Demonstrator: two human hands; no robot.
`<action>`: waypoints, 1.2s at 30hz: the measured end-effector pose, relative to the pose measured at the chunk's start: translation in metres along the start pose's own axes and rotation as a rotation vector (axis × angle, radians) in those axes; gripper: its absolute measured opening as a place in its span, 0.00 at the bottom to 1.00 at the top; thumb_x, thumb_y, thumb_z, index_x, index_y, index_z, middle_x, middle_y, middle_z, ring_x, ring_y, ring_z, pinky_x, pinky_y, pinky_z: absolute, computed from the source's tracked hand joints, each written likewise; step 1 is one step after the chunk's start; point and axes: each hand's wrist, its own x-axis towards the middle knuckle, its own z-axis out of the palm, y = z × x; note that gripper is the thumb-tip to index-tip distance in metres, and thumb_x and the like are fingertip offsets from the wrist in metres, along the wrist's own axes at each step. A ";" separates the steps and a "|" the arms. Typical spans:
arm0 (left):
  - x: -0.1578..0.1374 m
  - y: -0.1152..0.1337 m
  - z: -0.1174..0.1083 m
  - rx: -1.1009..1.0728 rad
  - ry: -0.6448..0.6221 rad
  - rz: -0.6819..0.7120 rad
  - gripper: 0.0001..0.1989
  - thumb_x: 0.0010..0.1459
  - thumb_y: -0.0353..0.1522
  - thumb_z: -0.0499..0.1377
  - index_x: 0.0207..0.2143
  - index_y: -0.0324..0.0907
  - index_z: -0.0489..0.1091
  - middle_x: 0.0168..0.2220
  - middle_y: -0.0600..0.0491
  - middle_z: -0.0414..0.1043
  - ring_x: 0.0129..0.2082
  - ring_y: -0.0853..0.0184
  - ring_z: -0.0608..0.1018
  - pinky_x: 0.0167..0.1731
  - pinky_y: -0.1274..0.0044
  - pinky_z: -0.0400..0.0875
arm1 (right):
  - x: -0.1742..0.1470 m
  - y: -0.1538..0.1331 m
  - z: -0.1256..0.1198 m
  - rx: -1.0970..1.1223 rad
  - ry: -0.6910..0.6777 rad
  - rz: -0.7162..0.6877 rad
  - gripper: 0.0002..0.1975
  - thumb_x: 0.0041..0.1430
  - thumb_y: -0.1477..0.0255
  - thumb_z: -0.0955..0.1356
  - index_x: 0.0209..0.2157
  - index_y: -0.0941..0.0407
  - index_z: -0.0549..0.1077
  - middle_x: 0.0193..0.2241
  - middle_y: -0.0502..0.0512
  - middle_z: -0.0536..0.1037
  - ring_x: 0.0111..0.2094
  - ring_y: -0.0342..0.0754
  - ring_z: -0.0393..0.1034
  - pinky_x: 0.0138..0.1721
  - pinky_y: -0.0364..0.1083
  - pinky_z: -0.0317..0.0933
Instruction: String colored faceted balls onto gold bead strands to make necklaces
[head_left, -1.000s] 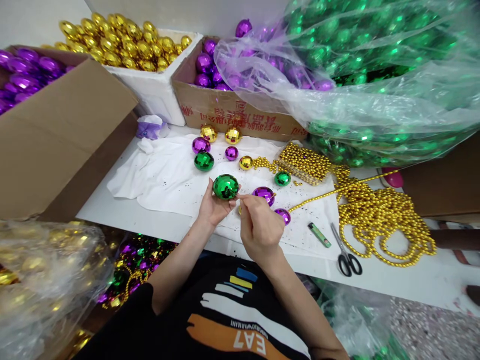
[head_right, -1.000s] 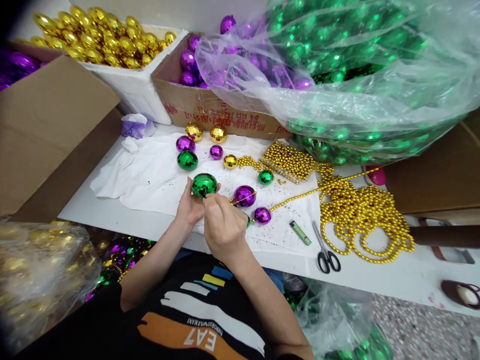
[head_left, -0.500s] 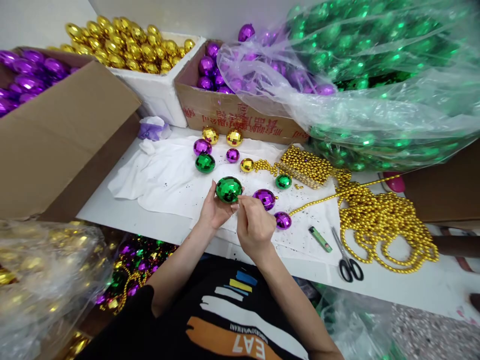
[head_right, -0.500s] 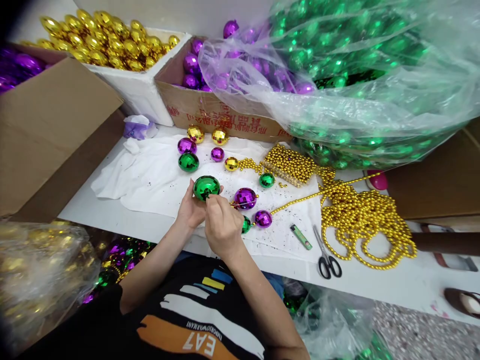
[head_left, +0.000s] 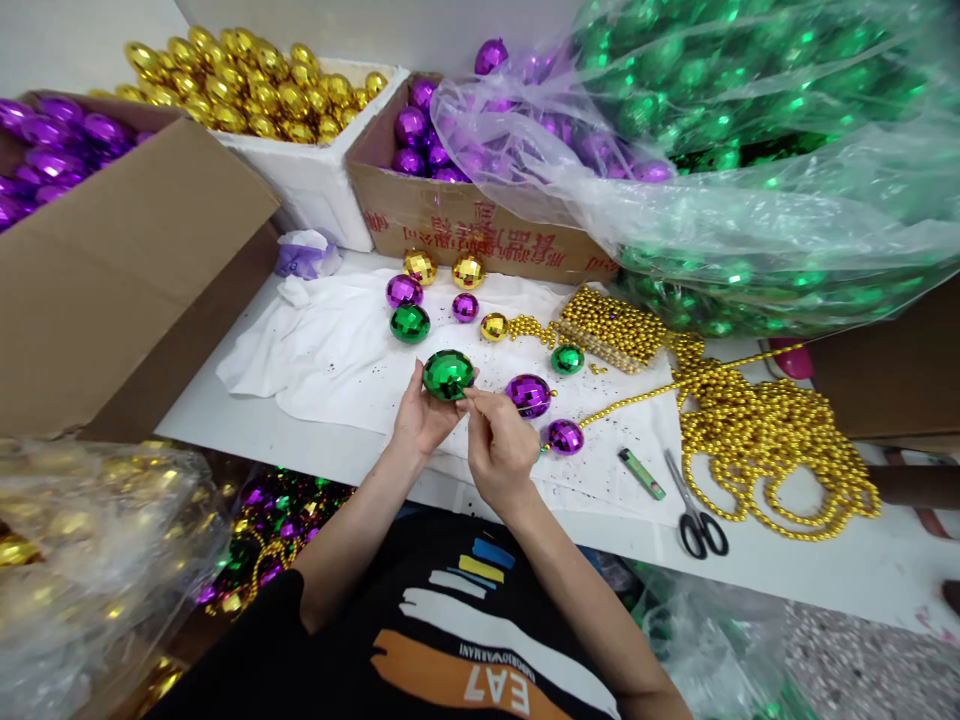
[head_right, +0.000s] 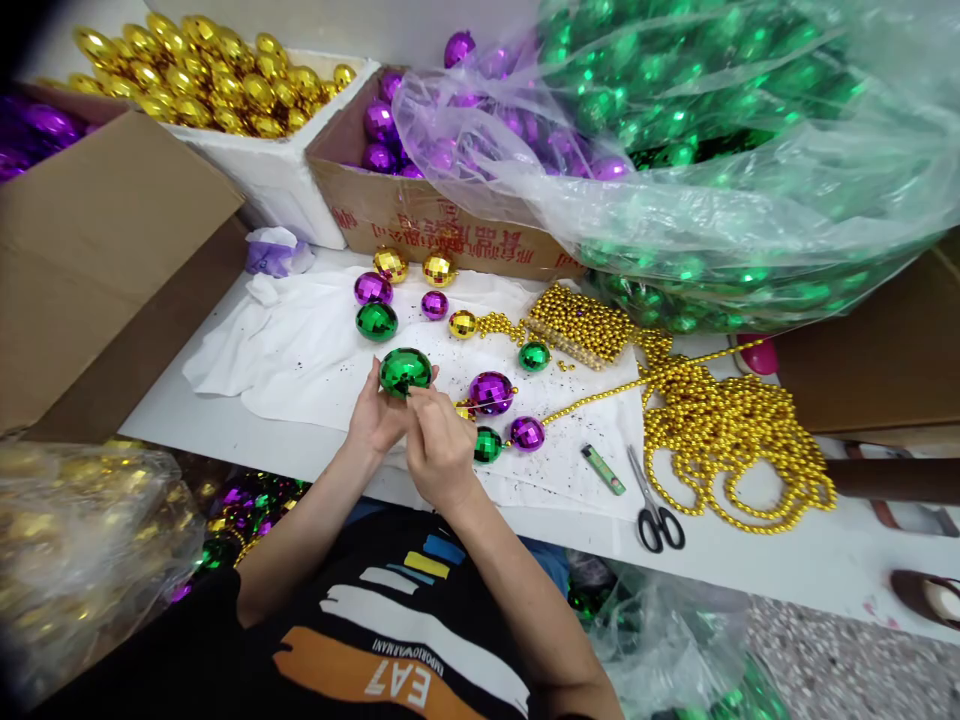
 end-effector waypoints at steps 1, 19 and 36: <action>0.000 0.002 0.001 0.003 -0.008 0.000 0.28 0.66 0.48 0.49 0.51 0.34 0.72 0.42 0.36 0.78 0.34 0.60 0.80 0.28 0.75 0.73 | 0.002 -0.002 -0.002 0.016 0.023 0.018 0.09 0.63 0.83 0.63 0.40 0.56 0.71 0.36 0.57 0.81 0.40 0.46 0.78 0.38 0.43 0.72; -0.005 0.003 0.005 0.080 -0.026 -0.017 0.30 0.66 0.51 0.46 0.47 0.35 0.73 0.42 0.38 0.78 0.31 0.60 0.80 0.28 0.71 0.75 | 0.007 -0.019 -0.021 -0.144 -0.024 -0.077 0.11 0.60 0.84 0.64 0.43 0.58 0.69 0.36 0.62 0.81 0.38 0.47 0.78 0.34 0.41 0.70; -0.007 -0.007 0.012 0.061 0.025 -0.006 0.31 0.66 0.50 0.47 0.52 0.32 0.71 0.43 0.35 0.78 0.33 0.60 0.80 0.27 0.74 0.72 | 0.005 -0.010 -0.014 -0.219 -0.061 -0.001 0.08 0.64 0.82 0.61 0.39 0.57 0.69 0.36 0.58 0.80 0.35 0.43 0.77 0.32 0.40 0.65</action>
